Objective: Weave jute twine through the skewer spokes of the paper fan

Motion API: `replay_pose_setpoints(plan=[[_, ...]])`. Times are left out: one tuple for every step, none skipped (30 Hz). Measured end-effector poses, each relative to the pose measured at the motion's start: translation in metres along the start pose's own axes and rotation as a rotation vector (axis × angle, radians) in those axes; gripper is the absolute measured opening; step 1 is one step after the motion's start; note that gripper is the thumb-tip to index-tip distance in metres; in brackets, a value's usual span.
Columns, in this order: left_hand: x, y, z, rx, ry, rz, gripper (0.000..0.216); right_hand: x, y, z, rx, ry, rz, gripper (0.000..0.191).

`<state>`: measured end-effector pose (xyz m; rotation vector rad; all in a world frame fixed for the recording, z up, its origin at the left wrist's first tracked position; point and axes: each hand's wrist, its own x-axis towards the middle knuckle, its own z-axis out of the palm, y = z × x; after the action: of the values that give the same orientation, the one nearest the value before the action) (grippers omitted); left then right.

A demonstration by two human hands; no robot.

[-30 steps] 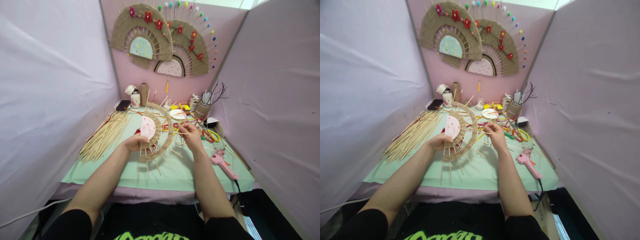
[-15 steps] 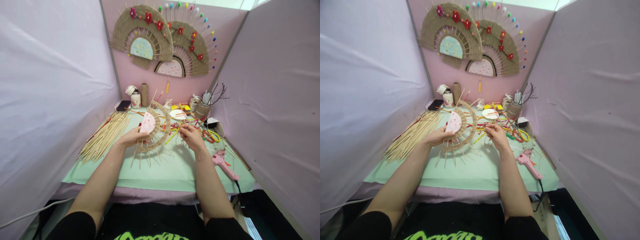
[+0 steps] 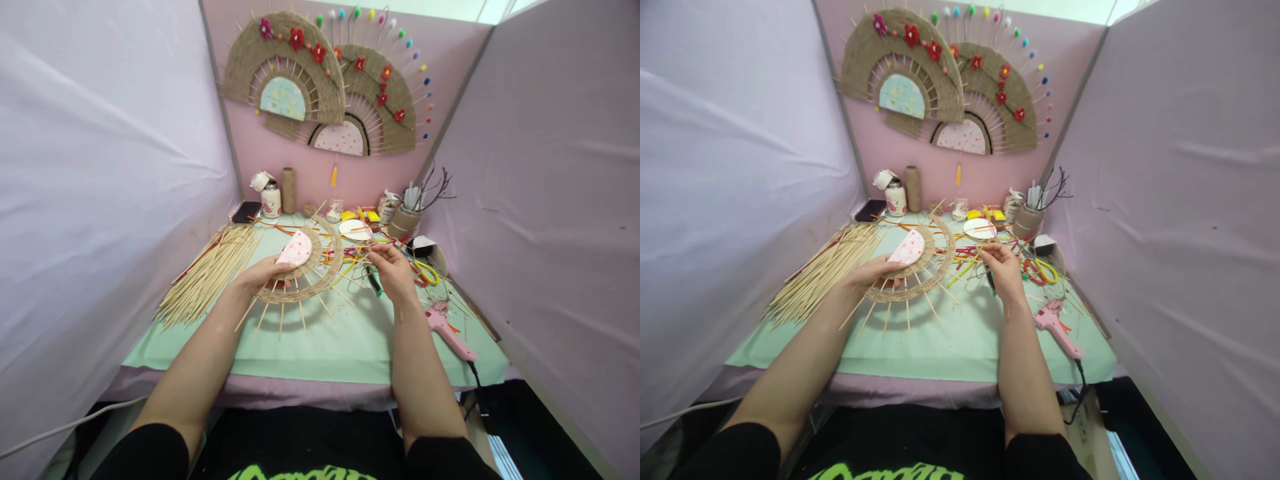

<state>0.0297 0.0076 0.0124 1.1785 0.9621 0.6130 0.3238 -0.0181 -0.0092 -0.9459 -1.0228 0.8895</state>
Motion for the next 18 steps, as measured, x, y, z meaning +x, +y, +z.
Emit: replay_pose_setpoints(plan=[[-0.001, 0.000, 0.001, -0.017, 0.001, 0.005, 0.039, 0.000, 0.000, 0.000, -0.005, -0.004, -0.003, 0.025], [-0.001, 0.000, 0.001, -0.034, -0.001, 0.010, 0.038, 0.000, 0.000, 0.000, -0.011, -0.011, -0.005, 0.024], [-0.001, -0.001, 0.001, -0.052, -0.006, 0.015, 0.038, -0.001, 0.000, 0.001, -0.017, -0.019, -0.005, 0.023], [0.000, -0.002, 0.001, -0.071, -0.016, 0.017, 0.037, -0.001, 0.000, 0.001, -0.021, -0.027, -0.006, 0.023], [0.001, -0.004, 0.000, -0.090, -0.032, 0.015, 0.036, -0.001, 0.000, 0.002, -0.023, -0.032, -0.008, 0.022], [0.001, -0.005, 0.000, -0.110, -0.052, 0.013, 0.036, -0.002, 0.000, 0.003, -0.024, -0.037, -0.010, 0.021], [0.002, -0.007, 0.000, -0.131, -0.076, 0.011, 0.036, -0.002, 0.001, 0.004, -0.028, -0.039, -0.016, 0.020], [0.002, -0.008, 0.001, -0.152, -0.104, 0.011, 0.036, -0.002, 0.001, 0.004, -0.037, -0.041, -0.023, 0.019], [0.002, -0.009, 0.002, -0.171, -0.134, 0.013, 0.037, -0.002, 0.002, 0.005, -0.055, -0.046, -0.031, 0.017], [0.002, -0.010, 0.003, -0.185, -0.166, 0.017, 0.037, -0.003, 0.003, 0.006, -0.086, -0.052, -0.040, 0.016], [0.001, -0.010, 0.005, -0.193, -0.197, 0.022, 0.038, -0.003, 0.003, 0.006, -0.126, -0.061, -0.050, 0.015], [0.000, -0.010, 0.006, -0.196, -0.227, 0.027, 0.039, -0.004, 0.004, 0.007, -0.167, -0.069, -0.061, 0.015], [-0.001, -0.011, 0.007, -0.198, -0.253, 0.033, 0.040, -0.004, 0.004, 0.008, -0.205, -0.075, -0.070, 0.015], [-0.001, -0.011, 0.007, -0.204, -0.273, 0.042, 0.041, -0.005, 0.004, 0.009, -0.232, -0.079, -0.076, 0.015], [-0.002, -0.012, 0.007, -0.213, -0.287, 0.048, 0.041, -0.005, 0.004, 0.010, -0.247, -0.082, -0.078, 0.016], [-0.002, -0.012, 0.007, -0.226, -0.295, 0.050, 0.041, -0.006, 0.004, 0.010, -0.248, -0.084, -0.076, 0.016], [-0.001, -0.014, 0.005, -0.242, -0.295, 0.048, 0.039, -0.006, 0.004, 0.010, -0.241, -0.087, -0.070, 0.017], [0.000, -0.015, 0.004, -0.266, -0.290, 0.042, 0.037, -0.006, 0.003, 0.010, -0.231, -0.088, -0.062, 0.017]])
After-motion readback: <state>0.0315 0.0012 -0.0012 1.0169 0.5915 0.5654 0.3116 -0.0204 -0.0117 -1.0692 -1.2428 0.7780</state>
